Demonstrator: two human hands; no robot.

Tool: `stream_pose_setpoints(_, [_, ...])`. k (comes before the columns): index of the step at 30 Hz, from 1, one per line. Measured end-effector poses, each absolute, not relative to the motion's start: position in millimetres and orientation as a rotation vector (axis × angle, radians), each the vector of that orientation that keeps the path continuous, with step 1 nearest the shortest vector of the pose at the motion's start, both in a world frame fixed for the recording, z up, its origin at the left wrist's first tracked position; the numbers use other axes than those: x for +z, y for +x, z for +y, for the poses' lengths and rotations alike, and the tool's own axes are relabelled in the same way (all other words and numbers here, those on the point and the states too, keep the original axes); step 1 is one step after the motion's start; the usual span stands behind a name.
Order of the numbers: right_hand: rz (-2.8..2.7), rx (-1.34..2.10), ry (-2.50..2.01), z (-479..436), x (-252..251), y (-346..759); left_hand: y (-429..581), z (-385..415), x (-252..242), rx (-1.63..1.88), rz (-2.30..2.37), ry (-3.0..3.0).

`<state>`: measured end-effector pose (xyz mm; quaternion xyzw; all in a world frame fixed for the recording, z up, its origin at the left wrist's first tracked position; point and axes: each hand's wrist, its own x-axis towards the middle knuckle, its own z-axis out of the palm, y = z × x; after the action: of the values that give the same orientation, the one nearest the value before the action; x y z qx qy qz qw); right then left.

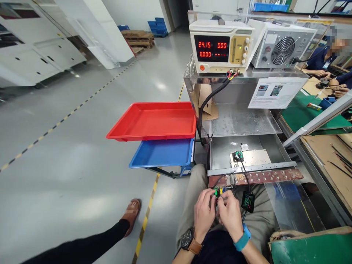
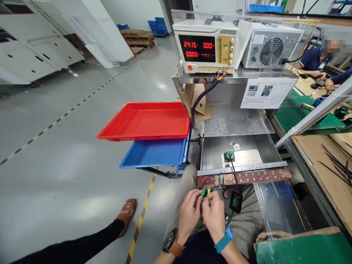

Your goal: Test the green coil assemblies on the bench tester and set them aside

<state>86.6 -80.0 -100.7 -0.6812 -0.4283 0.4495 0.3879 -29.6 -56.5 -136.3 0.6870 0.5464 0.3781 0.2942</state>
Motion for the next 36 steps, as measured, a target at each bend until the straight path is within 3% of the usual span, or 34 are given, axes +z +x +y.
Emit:
stream_pose_setpoints(7, [-1.122,1.085,-1.785,-70,-99,80,-35,-53,-135,0.829,1.395,2.212])
stream_pose_setpoints(15, [-1.1,1.156,-1.768,-69,-103,79,-37,-46,-123,0.742,1.363,2.233])
stream_pose_setpoints(36, [-1.089,1.034,-1.705,-65,-119,70,-50,-37,-145,0.814,1.344,2.364])
